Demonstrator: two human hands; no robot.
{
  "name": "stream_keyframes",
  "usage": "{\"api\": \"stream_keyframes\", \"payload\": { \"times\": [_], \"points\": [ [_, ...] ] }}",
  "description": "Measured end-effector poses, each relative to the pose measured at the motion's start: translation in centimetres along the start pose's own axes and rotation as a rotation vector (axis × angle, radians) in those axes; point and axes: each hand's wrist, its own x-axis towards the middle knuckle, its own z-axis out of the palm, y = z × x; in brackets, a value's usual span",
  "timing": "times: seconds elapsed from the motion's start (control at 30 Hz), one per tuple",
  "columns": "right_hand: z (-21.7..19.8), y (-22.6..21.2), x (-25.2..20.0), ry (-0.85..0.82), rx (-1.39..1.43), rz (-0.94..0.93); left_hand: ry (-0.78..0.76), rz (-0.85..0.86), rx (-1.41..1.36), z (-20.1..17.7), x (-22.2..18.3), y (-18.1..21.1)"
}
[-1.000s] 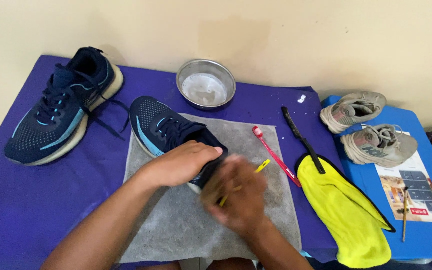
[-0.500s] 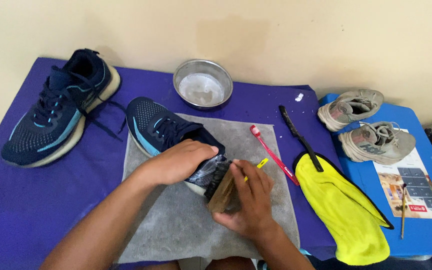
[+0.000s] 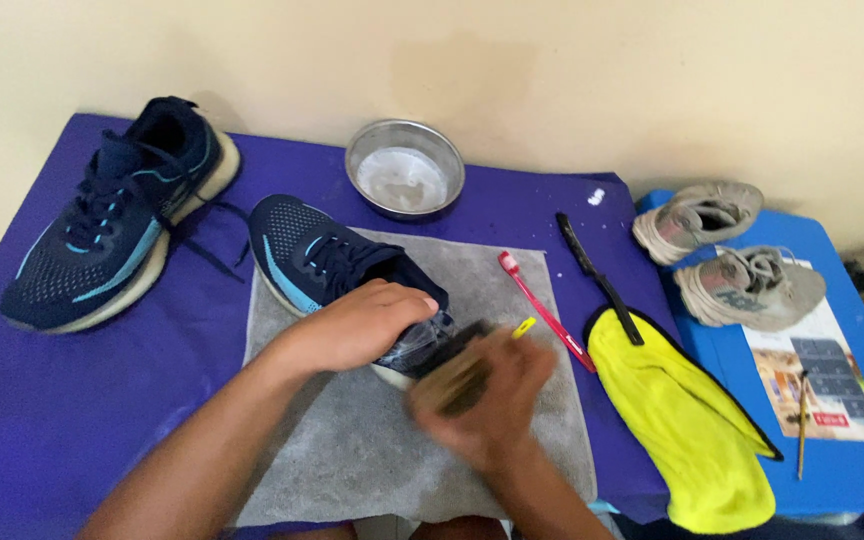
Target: Cleaning a blue sneaker using brushes and cleaning solution
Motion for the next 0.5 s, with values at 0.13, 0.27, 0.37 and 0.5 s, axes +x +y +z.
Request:
{"api": "stream_keyframes", "payload": {
  "times": [0.13,0.27,0.37,0.5],
  "points": [
    [-0.1,-0.9,0.8,-0.221,0.228,-0.306,-0.034,-0.017,-0.018,-0.2,0.1,0.6],
    [-0.1,-1.7,2.7,-0.096,0.244,-0.07,0.035,0.019,0.03,-0.8,0.1,0.4],
    [0.3,-0.5,0.4,-0.168,0.166,-0.137,-0.037,-0.093,-0.083,-1.6,0.8,2.2],
    [-0.8,-1.4,1.5,-0.211,-0.001,0.026,-0.004,0.006,-0.009,-1.4,0.6,1.8]
  ]
}}
